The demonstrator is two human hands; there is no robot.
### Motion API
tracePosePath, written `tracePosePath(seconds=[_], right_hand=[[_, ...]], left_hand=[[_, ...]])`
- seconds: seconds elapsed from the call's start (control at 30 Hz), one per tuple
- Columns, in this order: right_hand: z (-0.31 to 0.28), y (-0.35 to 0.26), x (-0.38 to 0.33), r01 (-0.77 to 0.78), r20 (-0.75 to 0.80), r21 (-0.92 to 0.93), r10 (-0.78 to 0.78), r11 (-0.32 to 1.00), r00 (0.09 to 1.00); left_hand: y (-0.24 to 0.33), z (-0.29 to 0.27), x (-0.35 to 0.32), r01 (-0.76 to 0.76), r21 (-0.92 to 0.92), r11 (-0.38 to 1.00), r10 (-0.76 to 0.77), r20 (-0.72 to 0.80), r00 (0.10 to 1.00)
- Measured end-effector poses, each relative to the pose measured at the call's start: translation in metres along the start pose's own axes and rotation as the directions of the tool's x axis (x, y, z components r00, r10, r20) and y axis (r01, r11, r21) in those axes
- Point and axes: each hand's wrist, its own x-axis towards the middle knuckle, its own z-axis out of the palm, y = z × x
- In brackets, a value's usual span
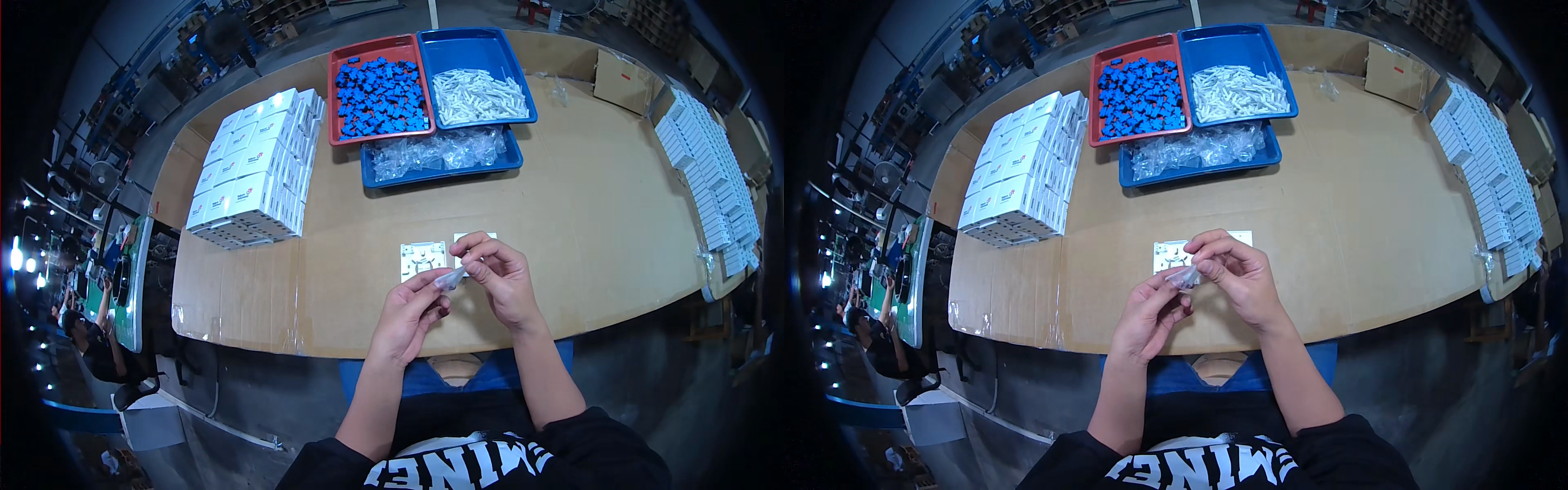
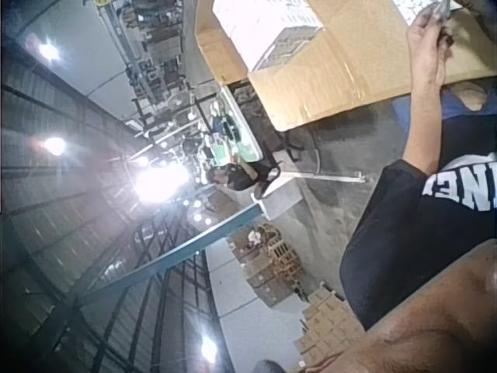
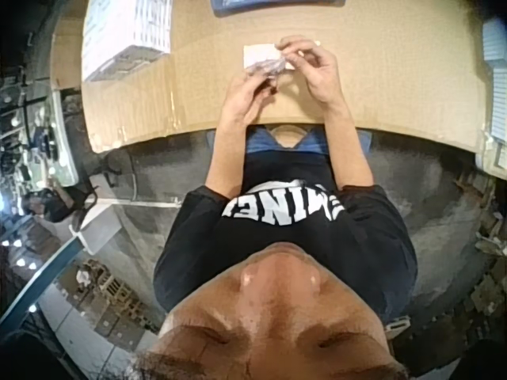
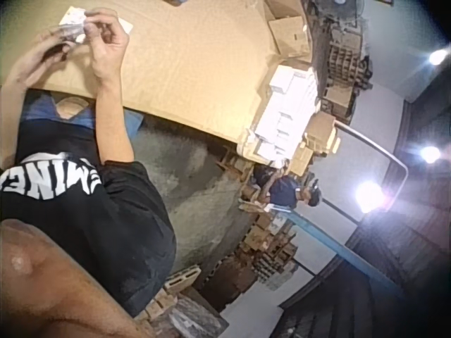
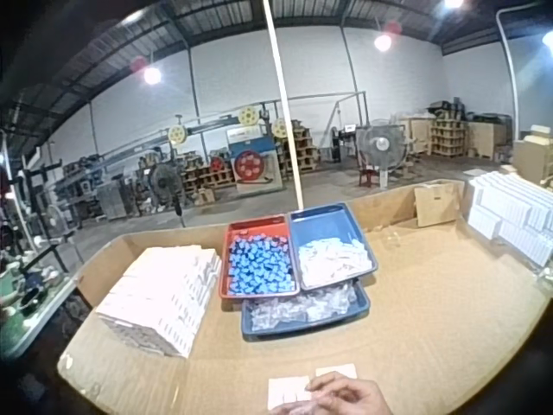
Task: The person assembles electronic components by hand, inserting blue caps, white connectors, and a circuit board into a plastic housing, then places the finished unit onto a stack of completed units.
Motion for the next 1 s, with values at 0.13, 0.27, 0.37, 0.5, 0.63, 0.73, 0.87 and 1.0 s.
tracePosePath(seconds=[0.13, 0.27, 0.37, 0.5, 0.63, 0.73, 0.87, 1.0], right_hand=[[-0.005, -0.004, 0.003, 0.014, 0.008, -0.028, -0.014, 1.0, 1.0], [-0.004, -0.016, 0.003, -0.147, -0.045, 0.034, 0.148, 0.989, 0.988], [-0.002, -0.019, 0.003, -0.222, -0.025, -0.006, 0.222, 0.975, 0.975], [-0.001, -0.014, 0.001, -0.284, 0.027, -0.127, 0.29, 0.95, 0.957], [-0.001, -0.007, 0.001, -0.268, 0.029, -0.125, 0.273, 0.955, 0.961], [0.001, -0.006, -0.001, -0.294, 0.029, -0.073, 0.296, 0.953, 0.955], [0.008, -0.006, 0.001, -0.281, -0.021, -0.107, 0.28, 0.954, 0.96], [0.007, -0.005, 0.002, -0.361, -0.07, -0.021, 0.359, 0.932, 0.931]], left_hand=[[0.002, 0.003, 0.0, 0.009, -0.092, 0.996, -0.011, -0.013, 1.0], [0.0, 0.005, 0.001, -0.093, -0.004, 0.996, 0.092, -0.125, 0.988], [-0.004, 0.004, 0.002, -0.203, 0.058, 0.977, 0.21, -0.151, 0.966], [-0.006, 0.008, 0.003, -0.247, 0.096, 0.964, 0.259, -0.143, 0.955], [-0.007, 0.012, 0.003, -0.28, 0.134, 0.951, 0.296, -0.12, 0.948], [-0.009, 0.009, 0.004, -0.303, 0.165, 0.939, 0.322, -0.104, 0.941], [-0.012, 0.008, 0.006, -0.346, 0.165, 0.924, 0.359, -0.06, 0.931], [-0.012, 0.009, 0.007, -0.381, 0.195, 0.904, 0.409, -0.13, 0.903]])
